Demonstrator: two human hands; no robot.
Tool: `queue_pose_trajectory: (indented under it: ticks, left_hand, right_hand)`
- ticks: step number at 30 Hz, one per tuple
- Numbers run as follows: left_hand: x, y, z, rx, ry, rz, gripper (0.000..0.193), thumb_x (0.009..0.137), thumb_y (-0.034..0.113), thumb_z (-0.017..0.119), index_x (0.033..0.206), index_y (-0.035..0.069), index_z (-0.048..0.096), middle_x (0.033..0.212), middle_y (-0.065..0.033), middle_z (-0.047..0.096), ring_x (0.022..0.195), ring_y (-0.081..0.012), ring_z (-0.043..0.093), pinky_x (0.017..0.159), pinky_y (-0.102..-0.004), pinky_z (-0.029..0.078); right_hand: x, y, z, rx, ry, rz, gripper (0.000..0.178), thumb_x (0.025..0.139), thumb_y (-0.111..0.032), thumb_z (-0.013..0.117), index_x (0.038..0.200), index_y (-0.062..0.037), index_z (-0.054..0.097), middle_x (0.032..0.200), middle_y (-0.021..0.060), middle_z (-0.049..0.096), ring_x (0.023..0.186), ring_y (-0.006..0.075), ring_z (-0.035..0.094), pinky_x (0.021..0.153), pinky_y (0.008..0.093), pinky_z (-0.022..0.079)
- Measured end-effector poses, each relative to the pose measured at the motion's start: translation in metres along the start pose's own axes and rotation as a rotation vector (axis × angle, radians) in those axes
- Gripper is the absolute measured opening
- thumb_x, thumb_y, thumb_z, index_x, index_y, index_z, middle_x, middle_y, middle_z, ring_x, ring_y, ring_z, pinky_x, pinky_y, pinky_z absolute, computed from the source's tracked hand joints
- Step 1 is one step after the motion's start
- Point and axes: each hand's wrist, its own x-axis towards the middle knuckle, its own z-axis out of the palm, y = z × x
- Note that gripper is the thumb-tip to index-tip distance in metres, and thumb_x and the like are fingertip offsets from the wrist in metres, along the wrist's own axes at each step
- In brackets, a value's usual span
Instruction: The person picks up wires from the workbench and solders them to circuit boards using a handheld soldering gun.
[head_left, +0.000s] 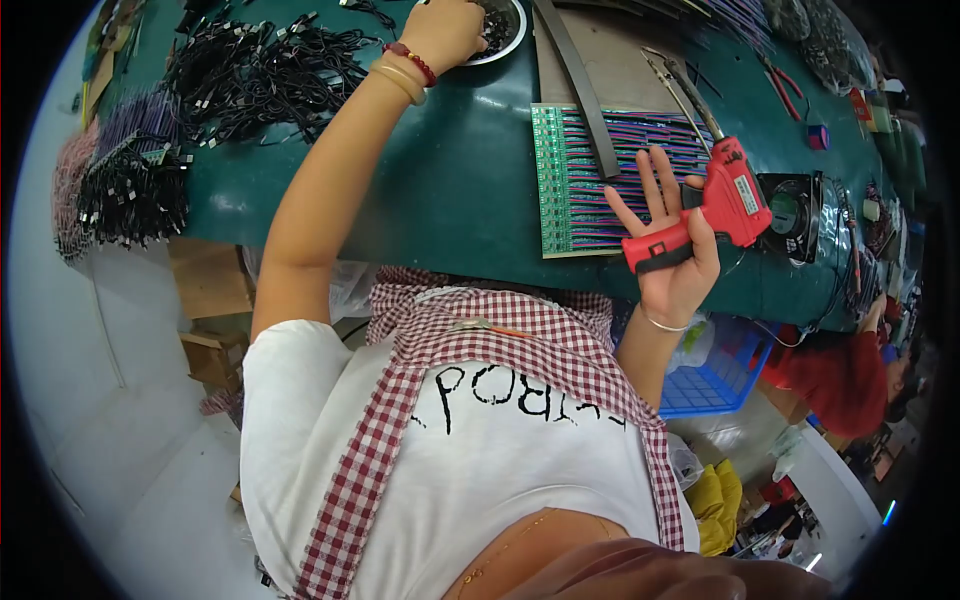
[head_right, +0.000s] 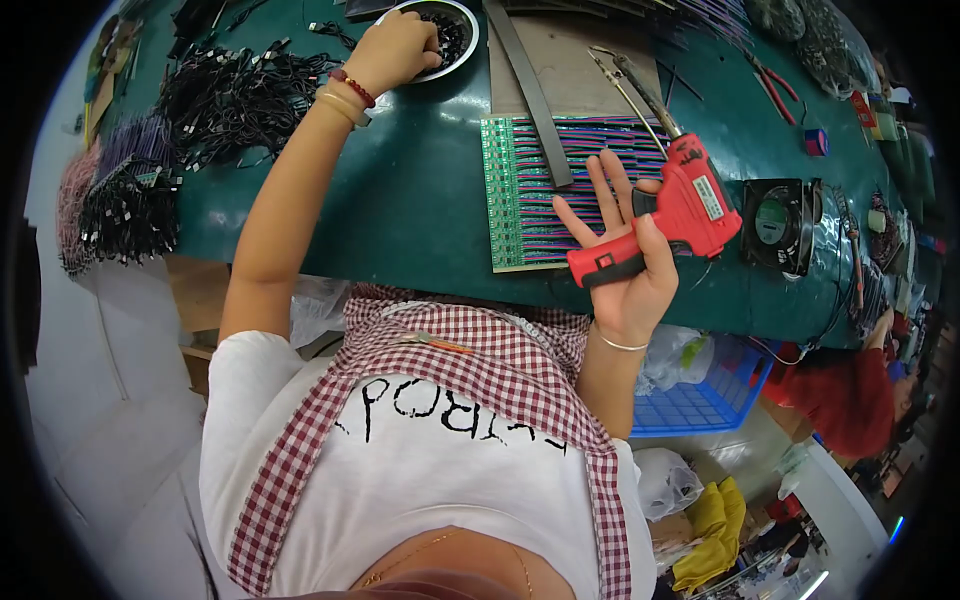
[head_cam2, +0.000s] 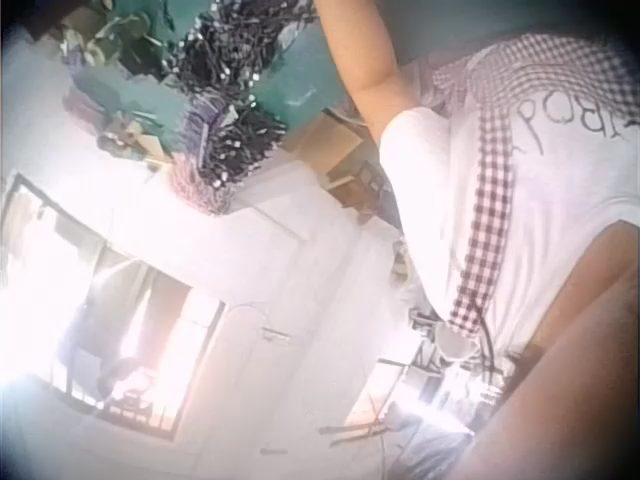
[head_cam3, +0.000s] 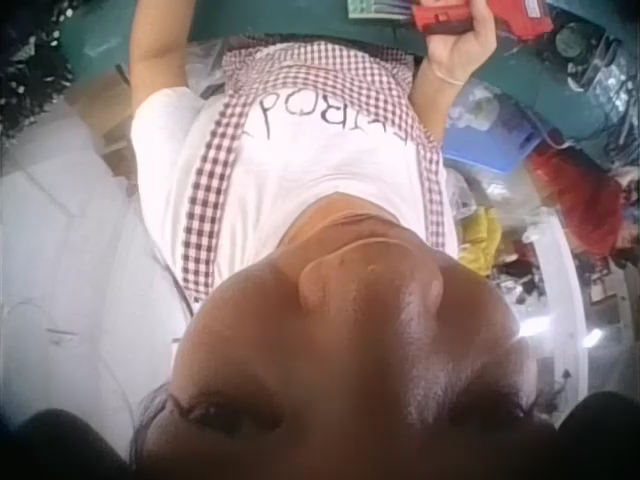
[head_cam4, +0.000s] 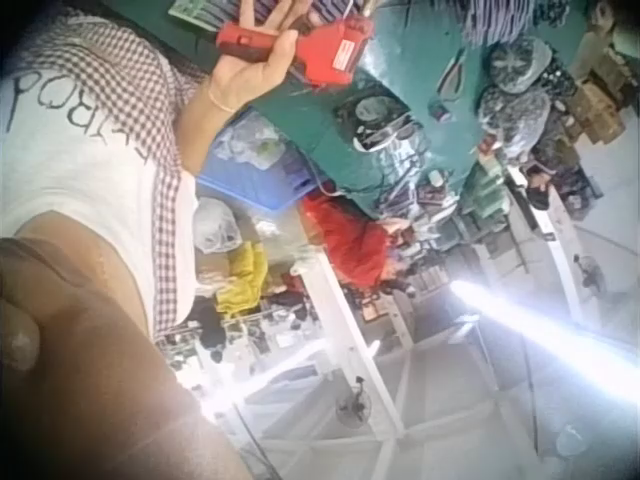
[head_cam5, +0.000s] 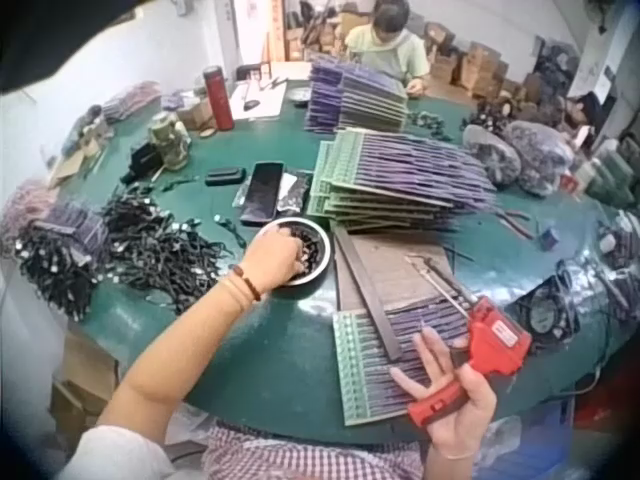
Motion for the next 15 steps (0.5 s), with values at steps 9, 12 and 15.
queue_pose_trajectory:
  ticks: [9,12,15]
  left_hand:
    - [-0.008,-0.004,-0.022,-0.534,0.067,-0.247,0.011,0.070,0.015,0.064,0.068,0.005,0.065,0.068,-0.0146,0.060,0.074,-0.0335,0.057,0.069,-0.0434,0.047]
    - [-0.029,0.000,-0.020,-0.704,-0.003,-0.345,0.014,0.079,0.016,0.062,0.079,0.002,0.064,0.073,-0.0099,0.063,0.073,-0.0221,0.059,0.068,-0.0337,0.047]
    - [-0.048,0.021,-0.036,-1.014,-0.171,-0.334,0.018,0.088,0.017,0.058,0.094,0.001,0.064,0.082,-0.0028,0.065,0.073,-0.0062,0.056,0.069,-0.0222,0.045]
  right_hand:
    - [-0.014,-0.014,0.012,-0.043,0.020,-0.022,0.036,0.089,-0.014,0.051,0.122,-0.0053,0.043,0.127,0.0253,0.045,0.122,0.0345,0.043,0.099,0.0659,0.032]
    - [-0.011,-0.006,0.026,-0.136,0.020,0.014,0.035,0.087,-0.011,0.052,0.120,-0.0062,0.043,0.117,0.0215,0.050,0.110,0.0292,0.052,0.094,0.0591,0.043]
    - [-0.004,0.007,0.036,-0.188,0.055,0.017,0.035,0.086,-0.006,0.053,0.120,-0.0037,0.043,0.105,0.0182,0.055,0.094,0.0235,0.058,0.082,0.0480,0.053]
